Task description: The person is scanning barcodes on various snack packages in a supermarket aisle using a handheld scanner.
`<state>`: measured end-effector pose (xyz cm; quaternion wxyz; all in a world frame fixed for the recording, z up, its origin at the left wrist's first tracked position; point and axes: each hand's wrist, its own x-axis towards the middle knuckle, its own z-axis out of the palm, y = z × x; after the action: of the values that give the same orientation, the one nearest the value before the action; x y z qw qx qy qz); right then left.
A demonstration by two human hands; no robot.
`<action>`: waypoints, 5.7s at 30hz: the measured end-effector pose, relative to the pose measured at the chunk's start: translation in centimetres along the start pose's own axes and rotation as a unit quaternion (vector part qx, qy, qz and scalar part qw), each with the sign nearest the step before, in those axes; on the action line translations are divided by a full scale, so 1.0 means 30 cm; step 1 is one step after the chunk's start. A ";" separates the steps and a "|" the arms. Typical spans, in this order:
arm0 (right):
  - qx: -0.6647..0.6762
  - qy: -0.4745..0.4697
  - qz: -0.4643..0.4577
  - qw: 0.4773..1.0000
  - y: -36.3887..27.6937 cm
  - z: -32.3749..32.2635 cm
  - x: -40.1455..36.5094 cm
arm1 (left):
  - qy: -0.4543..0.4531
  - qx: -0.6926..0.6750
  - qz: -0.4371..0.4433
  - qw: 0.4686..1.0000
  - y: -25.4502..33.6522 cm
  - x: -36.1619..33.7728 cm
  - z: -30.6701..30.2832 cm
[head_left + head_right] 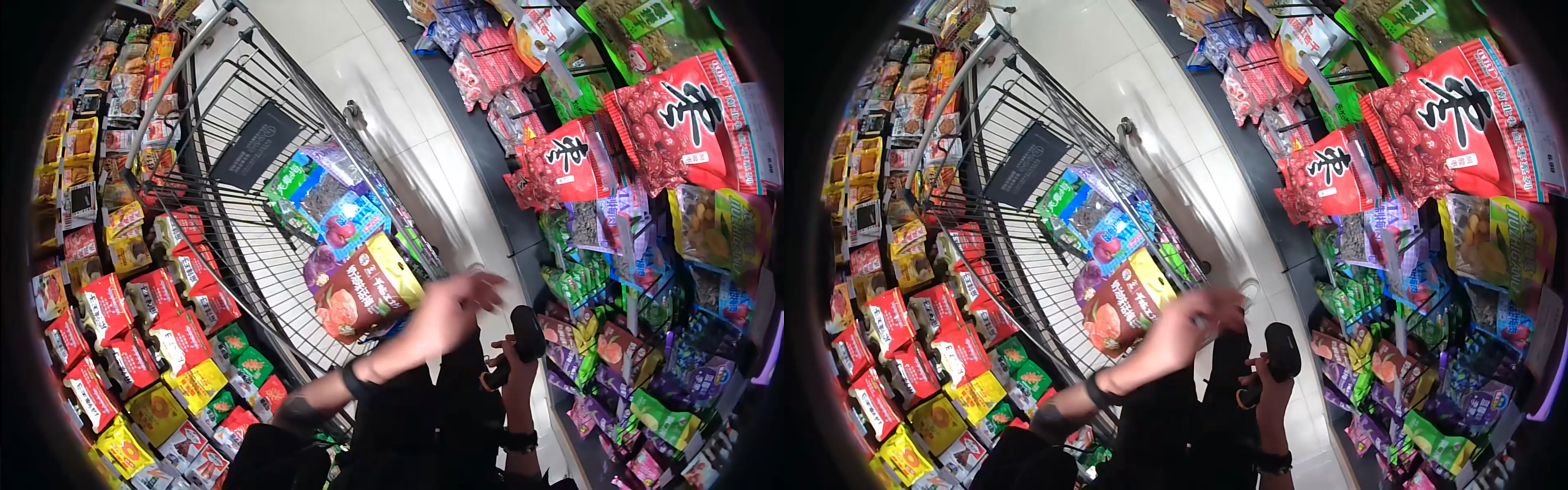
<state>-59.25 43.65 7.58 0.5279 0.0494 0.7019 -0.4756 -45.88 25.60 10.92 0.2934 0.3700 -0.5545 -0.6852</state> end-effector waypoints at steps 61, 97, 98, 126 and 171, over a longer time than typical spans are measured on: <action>-0.258 -0.165 -0.019 0.952 -0.292 0.274 -0.246 | 0.273 -0.295 -0.098 0.910 0.007 -0.250 -0.400; 0.222 0.054 -0.083 0.970 -0.228 -0.216 0.212 | 0.013 0.127 -0.122 0.984 -0.220 0.136 0.343; 0.222 0.061 -0.087 0.969 -0.235 -0.220 0.235 | 0.002 0.104 -0.132 0.986 -0.273 0.170 0.348; 0.108 0.141 -0.140 0.974 -0.247 -0.419 0.664 | -0.016 -0.005 -0.180 0.983 -0.558 0.729 0.642; 0.170 0.111 -0.126 0.971 -0.327 -0.400 0.632 | 0.085 0.214 -0.145 0.962 -0.381 0.719 0.707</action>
<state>-81.47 38.75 -1.44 0.3664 0.1020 0.6657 -0.6420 -75.39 22.03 -1.79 0.1512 0.5574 -0.6018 -0.5516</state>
